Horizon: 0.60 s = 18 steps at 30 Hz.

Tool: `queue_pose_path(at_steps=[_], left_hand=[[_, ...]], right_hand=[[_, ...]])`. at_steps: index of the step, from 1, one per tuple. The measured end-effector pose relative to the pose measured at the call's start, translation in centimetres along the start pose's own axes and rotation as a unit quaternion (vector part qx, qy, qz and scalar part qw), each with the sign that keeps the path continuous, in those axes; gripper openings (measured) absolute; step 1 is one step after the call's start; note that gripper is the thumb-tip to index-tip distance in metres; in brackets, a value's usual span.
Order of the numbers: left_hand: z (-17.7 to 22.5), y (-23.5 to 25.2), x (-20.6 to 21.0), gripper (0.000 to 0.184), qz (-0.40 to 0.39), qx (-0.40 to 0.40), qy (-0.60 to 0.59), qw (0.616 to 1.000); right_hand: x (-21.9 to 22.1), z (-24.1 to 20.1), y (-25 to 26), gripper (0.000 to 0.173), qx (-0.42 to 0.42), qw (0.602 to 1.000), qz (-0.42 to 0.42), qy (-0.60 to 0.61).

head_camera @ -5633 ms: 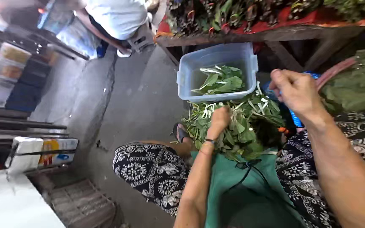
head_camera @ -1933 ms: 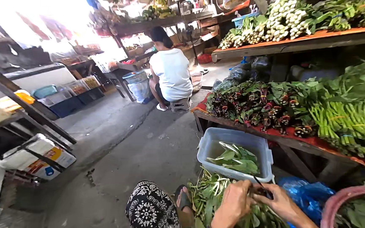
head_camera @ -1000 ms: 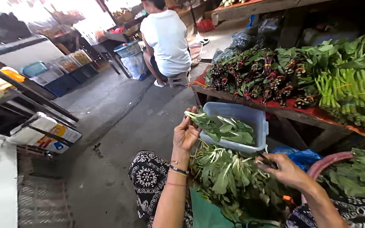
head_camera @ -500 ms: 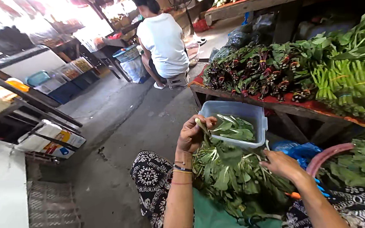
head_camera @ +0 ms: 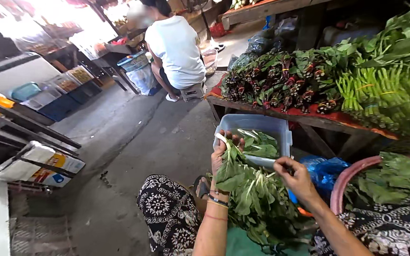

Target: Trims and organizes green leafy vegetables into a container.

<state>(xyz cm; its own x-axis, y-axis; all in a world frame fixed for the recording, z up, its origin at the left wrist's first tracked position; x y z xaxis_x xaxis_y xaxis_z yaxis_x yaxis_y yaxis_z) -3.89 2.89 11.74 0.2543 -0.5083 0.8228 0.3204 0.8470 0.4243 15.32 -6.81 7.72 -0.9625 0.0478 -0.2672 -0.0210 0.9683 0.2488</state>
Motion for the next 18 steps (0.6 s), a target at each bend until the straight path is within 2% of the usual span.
queue_pose_path(at_steps=[2,5,8,9,12,15,17,18], left_hand=[[-0.8,-0.1,-0.5,0.025,0.012,0.0,0.073,0.997],[-2.0,-0.3,0.0,0.02,0.065,0.004,0.098,0.993],[-2.8,-0.6,0.2,0.029,0.089,-0.007,0.216,0.972],[-2.7,-0.6,-0.1,0.033,0.078,-0.01,0.282,0.956],[-1.7,-0.6,-1.2,0.032,0.059,-0.027,0.456,0.887],[-0.7,-0.9,-1.8,0.029,0.065,-0.115,0.493,0.86],[-0.8,-1.6,-2.2,0.032,0.029,-0.183,0.493,0.85],[-1.2,-2.1,-2.2,0.034,0.002,-0.214,0.495,0.842]], right_hand=[[1.7,-0.7,-0.5,0.025,0.022,0.99,-0.057,0.123],[4.2,-1.0,-1.3,0.033,0.138,0.955,-0.143,0.221],[4.8,-0.6,-1.3,0.011,0.196,0.917,-0.126,0.323],[4.2,-0.5,-1.1,0.006,0.204,0.915,-0.122,0.327],[0.8,-0.6,-0.4,0.007,0.216,0.932,-0.138,0.255],[-2.3,-0.9,0.1,0.009,0.181,0.941,-0.053,0.281],[-3.3,-0.7,0.4,0.011,0.138,0.915,0.021,0.377],[-3.5,-0.3,0.4,0.015,0.111,0.894,0.033,0.432]])
Point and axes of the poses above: each hand's wrist, its own y-axis towards the middle knuckle, its own x-axis out of the palm, z = x × y, the point moved 2 cm from there along y, towards the middle knuckle, and after that the axes turned 12 degrees about -z, right-handed, at the moved point
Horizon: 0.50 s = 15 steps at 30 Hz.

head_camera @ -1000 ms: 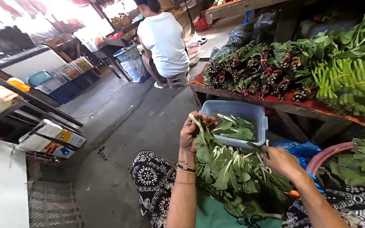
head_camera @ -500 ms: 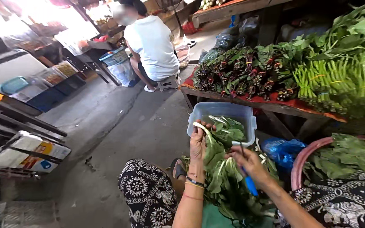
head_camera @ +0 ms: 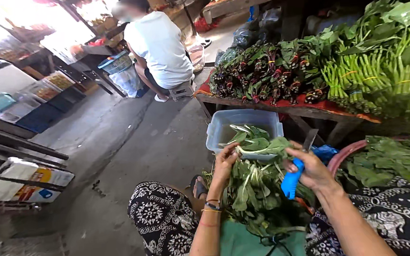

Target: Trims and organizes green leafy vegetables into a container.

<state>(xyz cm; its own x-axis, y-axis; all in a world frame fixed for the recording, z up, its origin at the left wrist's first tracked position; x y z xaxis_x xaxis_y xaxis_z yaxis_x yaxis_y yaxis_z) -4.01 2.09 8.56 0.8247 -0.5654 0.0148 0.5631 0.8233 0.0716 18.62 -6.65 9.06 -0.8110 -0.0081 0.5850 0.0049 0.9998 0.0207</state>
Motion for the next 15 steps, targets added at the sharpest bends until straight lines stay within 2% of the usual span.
queue_pose_path(at_steps=[3,9,11,15], left_hand=[[-0.8,-1.0,2.8,0.036,-0.073,-0.01,0.043,0.996],[-2.1,-2.1,6.3,0.03,-0.091,0.033,0.208,0.973],[-1.8,-2.4,7.1,0.028,-0.092,0.055,0.266,0.958],[-1.5,-3.3,8.2,0.027,-0.144,0.107,0.295,0.938]], right_hand=[[-0.2,0.4,0.2,0.029,-0.019,0.994,-0.039,0.101],[0.2,0.0,0.7,0.024,-0.015,0.991,0.095,0.097],[-0.6,-0.5,0.8,0.023,-0.016,0.989,0.117,0.093],[-1.6,-1.4,0.7,0.024,-0.022,0.987,0.136,0.083]])
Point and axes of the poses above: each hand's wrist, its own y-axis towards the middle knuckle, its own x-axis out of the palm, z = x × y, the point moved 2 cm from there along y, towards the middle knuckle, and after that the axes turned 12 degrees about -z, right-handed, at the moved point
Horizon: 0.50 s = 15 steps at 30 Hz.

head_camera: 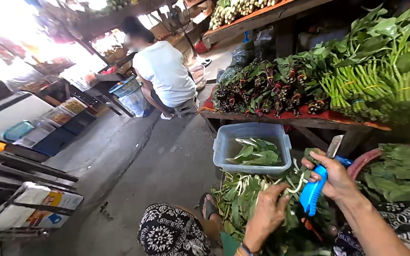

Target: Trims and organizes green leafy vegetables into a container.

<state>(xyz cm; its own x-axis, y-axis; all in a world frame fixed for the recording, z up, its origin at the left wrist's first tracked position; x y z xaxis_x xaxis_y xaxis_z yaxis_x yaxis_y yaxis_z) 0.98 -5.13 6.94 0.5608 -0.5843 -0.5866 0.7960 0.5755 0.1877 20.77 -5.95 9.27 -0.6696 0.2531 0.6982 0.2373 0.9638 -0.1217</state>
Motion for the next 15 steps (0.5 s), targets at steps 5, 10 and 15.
queue_pose_path(at_steps=[5,10,15], left_hand=[[1.0,-0.3,-0.3,0.027,-0.052,0.073,0.037,0.995],[1.3,-0.8,-2.2,0.027,-0.09,0.083,0.022,0.992],[0.6,-1.9,-4.4,0.025,-0.152,0.088,-0.045,0.983]], right_hand=[[-0.6,-0.6,-0.1,0.027,-0.007,1.0,-0.003,-0.011],[-0.2,-0.6,-0.3,0.028,0.008,1.0,-0.017,-0.019],[-0.4,-0.7,-0.2,0.029,-0.003,0.999,-0.026,-0.036]])
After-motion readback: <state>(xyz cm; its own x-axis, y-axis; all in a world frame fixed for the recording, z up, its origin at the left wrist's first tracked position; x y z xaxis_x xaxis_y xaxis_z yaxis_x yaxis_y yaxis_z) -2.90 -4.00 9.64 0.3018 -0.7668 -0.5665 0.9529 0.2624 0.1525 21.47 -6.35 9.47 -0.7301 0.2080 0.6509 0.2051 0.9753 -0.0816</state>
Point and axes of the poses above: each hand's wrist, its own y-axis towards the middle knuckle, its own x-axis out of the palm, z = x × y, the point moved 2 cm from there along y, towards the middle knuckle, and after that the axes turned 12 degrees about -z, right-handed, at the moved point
